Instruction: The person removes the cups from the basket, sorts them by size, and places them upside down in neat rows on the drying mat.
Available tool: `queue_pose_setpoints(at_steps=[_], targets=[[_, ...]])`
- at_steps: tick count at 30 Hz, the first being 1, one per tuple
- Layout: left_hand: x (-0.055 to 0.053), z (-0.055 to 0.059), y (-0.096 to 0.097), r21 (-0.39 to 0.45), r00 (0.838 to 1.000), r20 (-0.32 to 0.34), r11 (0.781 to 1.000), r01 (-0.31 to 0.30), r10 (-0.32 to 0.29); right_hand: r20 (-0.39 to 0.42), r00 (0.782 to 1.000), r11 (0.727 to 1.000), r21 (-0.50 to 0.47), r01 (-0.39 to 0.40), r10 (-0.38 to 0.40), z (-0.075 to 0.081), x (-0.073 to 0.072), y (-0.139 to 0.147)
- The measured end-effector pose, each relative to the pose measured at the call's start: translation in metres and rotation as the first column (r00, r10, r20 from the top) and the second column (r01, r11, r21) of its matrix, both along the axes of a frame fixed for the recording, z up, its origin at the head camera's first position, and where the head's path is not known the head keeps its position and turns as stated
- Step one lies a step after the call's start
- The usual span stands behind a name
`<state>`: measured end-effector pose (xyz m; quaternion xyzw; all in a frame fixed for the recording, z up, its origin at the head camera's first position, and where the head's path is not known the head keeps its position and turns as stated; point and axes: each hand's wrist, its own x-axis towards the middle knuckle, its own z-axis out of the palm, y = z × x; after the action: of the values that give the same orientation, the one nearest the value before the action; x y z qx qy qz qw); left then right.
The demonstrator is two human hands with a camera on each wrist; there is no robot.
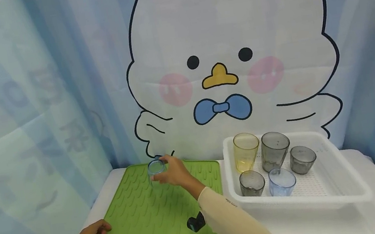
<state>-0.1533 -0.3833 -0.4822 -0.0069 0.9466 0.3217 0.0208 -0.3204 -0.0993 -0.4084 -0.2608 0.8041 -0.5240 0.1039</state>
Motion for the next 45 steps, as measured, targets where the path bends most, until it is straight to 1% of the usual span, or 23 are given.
queue_pose_setpoints(at_steps=[4,6,9,12,16,18,22,25,26,32,35,38,40,45], targets=[[0.0,0.001,0.001,0.009,1.0,0.006,1.0,0.01,-0.01,-0.011,1.0,1.0,-0.001,0.029,-0.029,-0.009,-0.014,-0.015],[-0.001,0.001,0.001,0.011,1.0,0.003,1.0,0.018,-0.018,-0.007,1.0,0.999,-0.024,0.03,-0.03,-0.014,-0.021,-0.023],[-0.001,0.0,0.003,0.015,1.0,0.005,1.0,0.023,-0.023,0.017,0.999,0.999,-0.021,0.043,-0.043,-0.022,-0.028,-0.034],[-0.001,0.0,0.006,0.016,1.0,0.012,1.0,0.025,-0.025,0.02,0.998,0.998,-0.011,0.066,-0.066,-0.029,-0.033,-0.041],[-0.003,0.0,0.012,0.02,0.999,0.003,0.999,0.038,-0.038,0.013,0.995,0.995,-0.004,0.1,-0.1,-0.034,-0.039,-0.048],[-0.003,0.001,0.014,0.025,0.999,-0.004,0.998,0.053,-0.053,-0.013,0.993,0.992,0.02,0.122,-0.121,-0.036,-0.043,-0.05],[-0.003,0.001,0.016,0.018,0.998,-0.004,0.998,0.056,-0.056,0.009,0.991,0.99,0.035,0.136,-0.137,-0.041,-0.048,-0.055],[-0.003,0.001,0.016,0.002,0.999,0.003,0.999,0.039,-0.039,0.072,0.99,0.993,0.015,0.116,-0.117,-0.044,-0.049,-0.059],[-0.003,0.001,0.015,-0.004,0.999,0.007,0.999,0.039,-0.038,0.077,0.991,0.994,0.014,0.112,-0.113,-0.045,-0.05,-0.06],[-0.003,0.004,0.013,-0.008,0.999,0.033,0.999,0.04,-0.039,0.042,0.993,0.994,0.02,0.11,-0.111,-0.049,-0.054,-0.065],[-0.002,0.004,0.01,-0.003,0.999,0.038,1.0,0.029,-0.029,0.062,0.994,0.996,0.008,0.093,-0.094,-0.051,-0.056,-0.067],[-0.001,0.003,0.008,-0.011,1.0,0.028,1.0,0.005,-0.005,0.095,0.993,0.998,-0.007,0.067,-0.066,-0.053,-0.057,-0.07],[0.0,0.004,0.007,-0.019,0.999,0.033,1.0,-0.017,0.018,0.108,0.993,0.999,-0.02,0.05,-0.048,-0.054,-0.059,-0.071],[0.002,0.007,0.003,-0.05,0.995,0.059,0.996,-0.077,0.08,0.109,0.994,0.999,-0.037,-0.004,0.008,-0.054,-0.058,-0.074]])
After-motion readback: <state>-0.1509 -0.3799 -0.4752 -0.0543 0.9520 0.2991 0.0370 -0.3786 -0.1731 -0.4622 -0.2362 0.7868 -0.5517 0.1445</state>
